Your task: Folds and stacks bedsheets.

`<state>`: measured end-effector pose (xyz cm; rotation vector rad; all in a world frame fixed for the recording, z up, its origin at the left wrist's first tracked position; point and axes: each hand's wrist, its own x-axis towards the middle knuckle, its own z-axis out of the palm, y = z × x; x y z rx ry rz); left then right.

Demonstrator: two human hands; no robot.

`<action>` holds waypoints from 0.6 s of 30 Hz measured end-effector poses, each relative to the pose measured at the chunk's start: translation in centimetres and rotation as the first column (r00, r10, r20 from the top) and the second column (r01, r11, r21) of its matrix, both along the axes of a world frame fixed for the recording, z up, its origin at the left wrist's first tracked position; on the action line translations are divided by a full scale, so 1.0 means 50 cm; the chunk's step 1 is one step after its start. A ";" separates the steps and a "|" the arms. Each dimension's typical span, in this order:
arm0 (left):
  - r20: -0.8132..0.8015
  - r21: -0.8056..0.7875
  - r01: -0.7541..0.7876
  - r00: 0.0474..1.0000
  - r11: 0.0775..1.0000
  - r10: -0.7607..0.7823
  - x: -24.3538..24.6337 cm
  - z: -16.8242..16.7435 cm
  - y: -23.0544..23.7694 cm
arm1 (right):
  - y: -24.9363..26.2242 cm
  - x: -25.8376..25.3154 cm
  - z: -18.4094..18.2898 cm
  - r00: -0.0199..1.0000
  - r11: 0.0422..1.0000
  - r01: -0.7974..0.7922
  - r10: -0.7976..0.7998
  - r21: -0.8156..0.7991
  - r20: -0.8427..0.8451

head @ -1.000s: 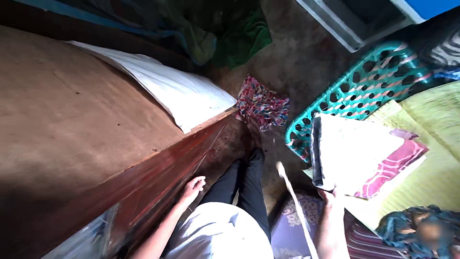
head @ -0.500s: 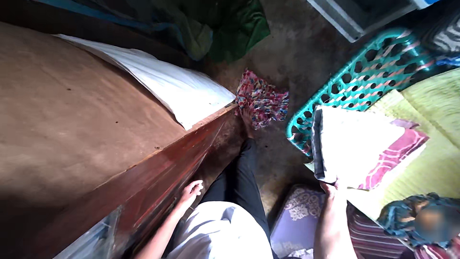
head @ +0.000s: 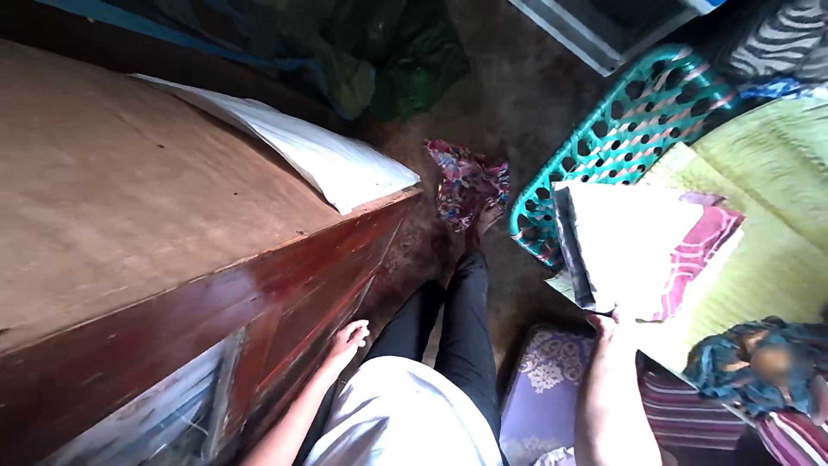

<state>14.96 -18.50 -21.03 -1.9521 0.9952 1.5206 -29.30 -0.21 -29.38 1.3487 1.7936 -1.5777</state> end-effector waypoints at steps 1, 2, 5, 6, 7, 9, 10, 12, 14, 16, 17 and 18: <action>0.003 0.009 0.011 1.000 1.000 -0.011 0.004 0.003 0.003 | 0.002 0.001 0.008 1.000 1.000 0.002 -0.002 0.017 -0.001; 0.006 0.013 0.023 1.000 1.000 -0.023 0.006 0.003 0.004 | 0.004 0.001 0.016 1.000 1.000 -0.009 0.009 0.028 -0.002; 0.020 0.002 0.051 0.998 0.999 -0.051 0.018 0.001 0.003 | 0.017 0.005 0.032 0.999 0.999 -0.035 0.034 0.035 0.017; 0.024 -0.008 0.051 0.998 0.999 -0.051 0.019 0.003 0.002 | 0.023 0.008 0.036 0.999 0.999 -0.036 0.035 0.031 0.032; 0.025 -0.020 0.050 0.998 0.999 -0.049 0.019 0.006 0.000 | 0.027 0.012 0.040 0.999 0.999 -0.034 0.033 0.023 0.041; 0.014 -0.050 0.050 0.999 0.998 -0.049 0.013 0.009 -0.009 | 0.026 0.014 0.051 0.998 1.000 -0.030 0.029 0.009 0.058; 0.011 -0.062 0.056 0.998 0.997 -0.056 0.008 0.009 -0.013 | 0.026 0.014 0.054 0.998 1.000 -0.021 0.020 0.004 0.067; 0.015 -0.068 0.071 0.997 0.995 -0.071 0.003 0.016 -0.015 | 0.047 0.020 0.059 0.997 1.000 -0.008 0.008 -0.005 0.080; -0.001 -0.092 0.092 0.996 0.992 -0.092 -0.017 0.014 -0.025 | 0.064 0.011 0.056 0.996 1.000 -0.019 0.021 -0.021 0.082; -0.009 -0.126 0.114 0.993 0.985 -0.116 -0.040 0.018 -0.031 | 0.073 0.007 0.057 0.995 0.999 -0.032 0.035 -0.026 0.094; -0.018 -0.144 0.127 0.991 0.981 -0.131 -0.057 0.018 -0.038 | 0.071 0.001 0.057 0.995 0.999 -0.037 0.039 -0.026 0.095; -0.024 -0.152 0.140 0.989 0.978 -0.145 -0.072 0.020 -0.040 | 0.068 -0.001 0.060 0.994 0.999 -0.041 0.042 -0.014 0.100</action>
